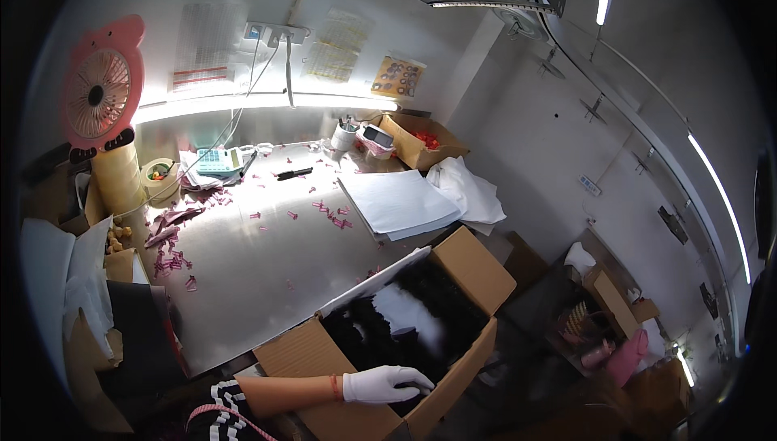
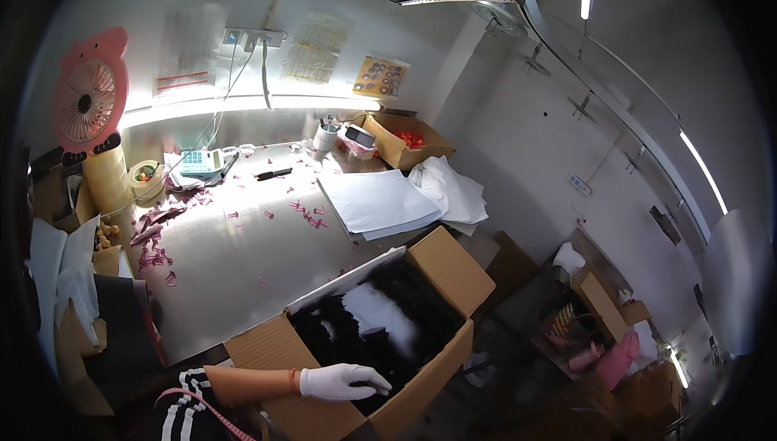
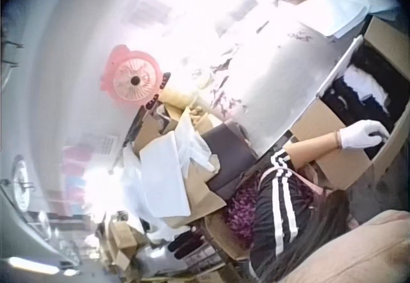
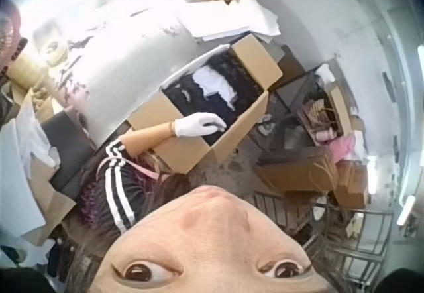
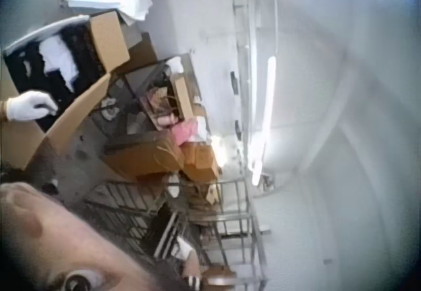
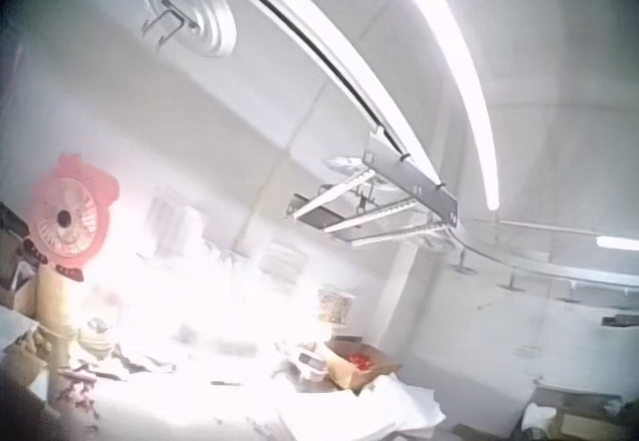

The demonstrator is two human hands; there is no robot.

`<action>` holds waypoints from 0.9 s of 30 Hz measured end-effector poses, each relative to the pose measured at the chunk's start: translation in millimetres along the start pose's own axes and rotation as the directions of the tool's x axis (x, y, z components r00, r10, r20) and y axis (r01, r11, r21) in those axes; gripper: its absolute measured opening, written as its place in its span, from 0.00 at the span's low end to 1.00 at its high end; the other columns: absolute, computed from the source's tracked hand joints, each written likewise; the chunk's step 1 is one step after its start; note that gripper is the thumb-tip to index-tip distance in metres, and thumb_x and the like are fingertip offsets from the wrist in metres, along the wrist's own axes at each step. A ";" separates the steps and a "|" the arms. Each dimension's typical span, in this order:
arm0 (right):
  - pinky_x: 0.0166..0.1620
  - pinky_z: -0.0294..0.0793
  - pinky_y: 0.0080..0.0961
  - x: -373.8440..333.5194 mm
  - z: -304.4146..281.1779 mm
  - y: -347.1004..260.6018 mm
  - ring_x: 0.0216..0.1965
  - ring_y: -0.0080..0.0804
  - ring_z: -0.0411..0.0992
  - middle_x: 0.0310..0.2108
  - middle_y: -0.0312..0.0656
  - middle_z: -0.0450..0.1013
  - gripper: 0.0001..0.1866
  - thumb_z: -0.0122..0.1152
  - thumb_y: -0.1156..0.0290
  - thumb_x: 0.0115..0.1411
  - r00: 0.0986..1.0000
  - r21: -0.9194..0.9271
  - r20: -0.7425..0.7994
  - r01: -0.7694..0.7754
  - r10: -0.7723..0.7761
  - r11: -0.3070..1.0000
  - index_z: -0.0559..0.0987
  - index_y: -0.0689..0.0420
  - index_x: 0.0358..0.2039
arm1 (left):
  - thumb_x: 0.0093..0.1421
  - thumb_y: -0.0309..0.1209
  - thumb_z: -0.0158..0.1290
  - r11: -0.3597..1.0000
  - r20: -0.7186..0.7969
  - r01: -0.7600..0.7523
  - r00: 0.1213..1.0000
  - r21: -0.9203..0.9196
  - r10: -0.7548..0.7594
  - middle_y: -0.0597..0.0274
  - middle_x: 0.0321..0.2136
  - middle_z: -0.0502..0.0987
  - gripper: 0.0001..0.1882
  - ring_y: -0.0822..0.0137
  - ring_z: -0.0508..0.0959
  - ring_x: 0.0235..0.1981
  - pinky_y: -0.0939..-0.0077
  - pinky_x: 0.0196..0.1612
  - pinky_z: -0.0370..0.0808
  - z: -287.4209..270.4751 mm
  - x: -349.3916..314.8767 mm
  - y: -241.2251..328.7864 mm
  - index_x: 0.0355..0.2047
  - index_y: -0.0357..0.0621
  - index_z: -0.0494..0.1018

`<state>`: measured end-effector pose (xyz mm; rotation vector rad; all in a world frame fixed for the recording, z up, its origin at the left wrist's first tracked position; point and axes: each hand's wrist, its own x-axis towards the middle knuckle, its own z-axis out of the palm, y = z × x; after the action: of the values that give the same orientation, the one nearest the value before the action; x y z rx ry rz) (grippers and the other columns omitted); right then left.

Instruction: The person repeatedly picks up dark cylindrical hair rollers from a box, places them onto a metal rack, and then removes them to return to the box. The cycle of placing and removing rollers continues throughout the clip.

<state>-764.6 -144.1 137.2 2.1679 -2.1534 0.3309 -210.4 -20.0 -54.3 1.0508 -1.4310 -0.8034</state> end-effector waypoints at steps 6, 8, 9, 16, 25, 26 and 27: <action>0.57 0.65 0.55 18.1 10.1 -43.0 0.57 0.49 0.66 0.55 0.48 0.72 0.23 0.63 0.57 0.55 0.928 0.181 0.357 0.040 -0.103 0.983 0.79 0.55 0.49 | 0.65 0.27 0.48 0.996 -0.001 0.087 0.996 0.031 -0.087 0.57 0.46 0.78 0.16 0.62 0.77 0.51 0.70 0.57 0.72 -0.8 -12.3 -0.7 0.53 0.41 0.72; 0.57 0.65 0.55 25.3 14.3 -59.6 0.57 0.49 0.66 0.55 0.48 0.72 0.24 0.64 0.57 0.55 0.853 0.250 0.502 0.019 -0.146 0.968 0.79 0.54 0.50 | 0.65 0.25 0.49 0.994 -0.017 0.003 1.000 0.106 -0.001 0.58 0.47 0.78 0.16 0.63 0.78 0.50 0.71 0.56 0.73 0.6 -9.1 8.4 0.53 0.41 0.73; 0.57 0.65 0.55 30.8 18.9 -70.8 0.57 0.48 0.66 0.55 0.47 0.72 0.24 0.64 0.56 0.55 0.800 0.289 0.572 0.010 -0.181 0.957 0.79 0.54 0.50 | 0.64 0.25 0.50 0.984 -0.024 -0.061 0.998 0.170 0.066 0.57 0.47 0.78 0.16 0.62 0.77 0.50 0.70 0.56 0.73 0.0 -7.0 17.9 0.53 0.41 0.73; 0.56 0.65 0.56 62.1 15.9 -217.3 0.57 0.47 0.66 0.55 0.45 0.72 0.25 0.65 0.56 0.54 0.523 0.538 0.565 0.354 -0.638 0.765 0.79 0.51 0.52 | 0.58 0.21 0.52 0.795 -0.175 -0.409 0.832 0.448 0.526 0.54 0.53 0.75 0.23 0.54 0.73 0.57 0.62 0.60 0.70 -10.3 36.3 113.2 0.55 0.41 0.71; 0.27 0.63 0.38 5.2 -3.3 -462.2 0.22 0.38 0.67 0.17 0.35 0.66 0.07 0.64 0.72 0.46 -0.671 -0.456 -0.271 0.721 -0.690 -0.522 0.73 0.52 0.18 | 0.65 0.45 0.53 0.779 -0.576 0.143 0.755 0.610 0.312 0.48 0.41 0.75 0.29 0.57 0.75 0.43 0.64 0.50 0.71 -53.8 80.2 196.3 0.55 0.32 0.64; 0.27 0.63 0.38 -8.0 -5.6 -475.8 0.21 0.36 0.67 0.17 0.35 0.65 0.10 0.63 0.71 0.52 -0.749 -0.527 -0.282 0.643 -0.600 -0.555 0.72 0.52 0.17 | 0.67 0.46 0.50 0.919 -0.631 0.029 0.735 0.393 0.246 0.56 0.34 0.77 0.24 0.65 0.77 0.33 0.71 0.42 0.75 -67.1 74.0 230.9 0.49 0.34 0.68; 0.30 0.66 0.36 12.3 -7.2 -465.5 0.23 0.33 0.66 0.18 0.34 0.66 0.07 0.64 0.70 0.53 -0.758 -0.562 -0.187 0.604 -0.625 -0.565 0.75 0.53 0.21 | 0.69 0.45 0.47 0.991 -0.642 -0.136 0.759 0.001 0.105 0.65 0.26 0.73 0.19 0.71 0.72 0.26 0.76 0.35 0.72 -70.8 94.3 250.4 0.41 0.39 0.69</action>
<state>-302.4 -146.8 194.5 2.1645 1.0145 0.5611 -177.6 -8.6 220.3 1.0488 -0.8664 -0.3160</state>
